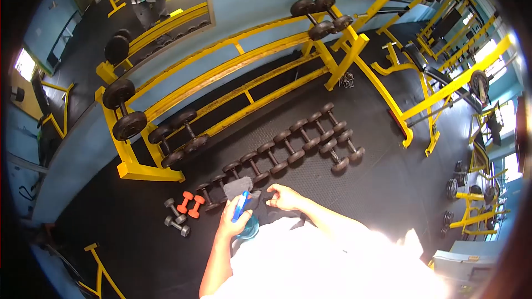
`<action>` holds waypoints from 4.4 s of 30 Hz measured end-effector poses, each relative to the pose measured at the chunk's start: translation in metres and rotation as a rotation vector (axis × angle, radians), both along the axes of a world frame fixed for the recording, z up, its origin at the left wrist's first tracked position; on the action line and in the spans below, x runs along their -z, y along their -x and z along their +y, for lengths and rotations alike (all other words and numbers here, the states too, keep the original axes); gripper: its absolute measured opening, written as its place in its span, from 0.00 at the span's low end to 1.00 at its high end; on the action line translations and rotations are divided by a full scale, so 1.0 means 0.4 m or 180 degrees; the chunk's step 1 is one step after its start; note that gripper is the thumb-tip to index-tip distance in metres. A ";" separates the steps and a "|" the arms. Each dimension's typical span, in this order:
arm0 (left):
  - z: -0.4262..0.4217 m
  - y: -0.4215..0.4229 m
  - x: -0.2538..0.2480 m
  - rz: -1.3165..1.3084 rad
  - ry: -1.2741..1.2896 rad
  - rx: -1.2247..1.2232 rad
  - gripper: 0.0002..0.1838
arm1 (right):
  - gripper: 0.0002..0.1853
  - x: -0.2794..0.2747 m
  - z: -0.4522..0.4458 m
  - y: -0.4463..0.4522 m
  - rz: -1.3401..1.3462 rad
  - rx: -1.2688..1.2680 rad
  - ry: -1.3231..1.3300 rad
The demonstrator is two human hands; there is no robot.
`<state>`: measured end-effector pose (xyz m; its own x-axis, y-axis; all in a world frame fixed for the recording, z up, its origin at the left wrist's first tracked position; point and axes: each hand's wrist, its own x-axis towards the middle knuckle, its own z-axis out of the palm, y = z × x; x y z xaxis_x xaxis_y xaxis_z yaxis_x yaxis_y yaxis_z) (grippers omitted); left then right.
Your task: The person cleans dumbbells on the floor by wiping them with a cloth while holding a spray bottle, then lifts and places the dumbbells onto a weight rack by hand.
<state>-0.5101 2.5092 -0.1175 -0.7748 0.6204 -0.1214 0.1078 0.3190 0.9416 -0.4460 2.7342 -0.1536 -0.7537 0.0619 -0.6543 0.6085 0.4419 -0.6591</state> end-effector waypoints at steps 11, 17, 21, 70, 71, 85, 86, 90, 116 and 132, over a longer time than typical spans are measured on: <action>-0.038 -0.058 -0.032 -0.0004 -0.0045 0.0921 0.28 | 0.21 0.078 -0.130 -0.076 0.0877 0.0613 0.1174; -0.084 -0.065 -0.019 -0.0374 -0.0387 0.1095 0.26 | 0.08 0.040 -0.167 -0.144 0.1169 0.2032 0.0925; -0.066 -0.075 0.010 -0.0126 -0.0309 0.1465 0.27 | 0.07 0.016 -0.160 -0.211 0.1174 0.2554 0.0479; 1.076 -0.135 0.300 -0.1612 -0.0390 0.1597 0.26 | 0.21 0.069 0.920 -0.308 -0.0361 0.2911 0.1883; 1.090 -0.143 0.309 -0.1648 -0.0381 0.1505 0.26 | 0.20 0.089 0.948 -0.308 -0.0507 0.2884 0.1330; 1.321 -0.443 0.727 -0.1710 0.0858 -0.0586 0.27 | 0.22 0.842 1.342 -0.219 -0.1884 0.2154 0.0797; 1.339 -0.447 0.739 -0.1918 0.0913 -0.0664 0.26 | 0.25 0.911 1.360 -0.213 -0.1967 0.1957 0.0777; 1.374 -0.555 0.896 -0.2060 0.0700 -0.0829 0.25 | 0.37 1.149 1.390 -0.168 -0.2037 0.2181 0.0509; 1.086 -0.565 1.147 -0.1720 0.0819 -0.1910 0.26 | 0.23 1.258 1.128 -0.193 -0.1542 0.2965 0.0441; 1.003 -0.555 1.158 -0.1340 0.1362 -0.2537 0.25 | 0.26 1.183 0.936 -0.296 -0.1350 0.0807 0.0746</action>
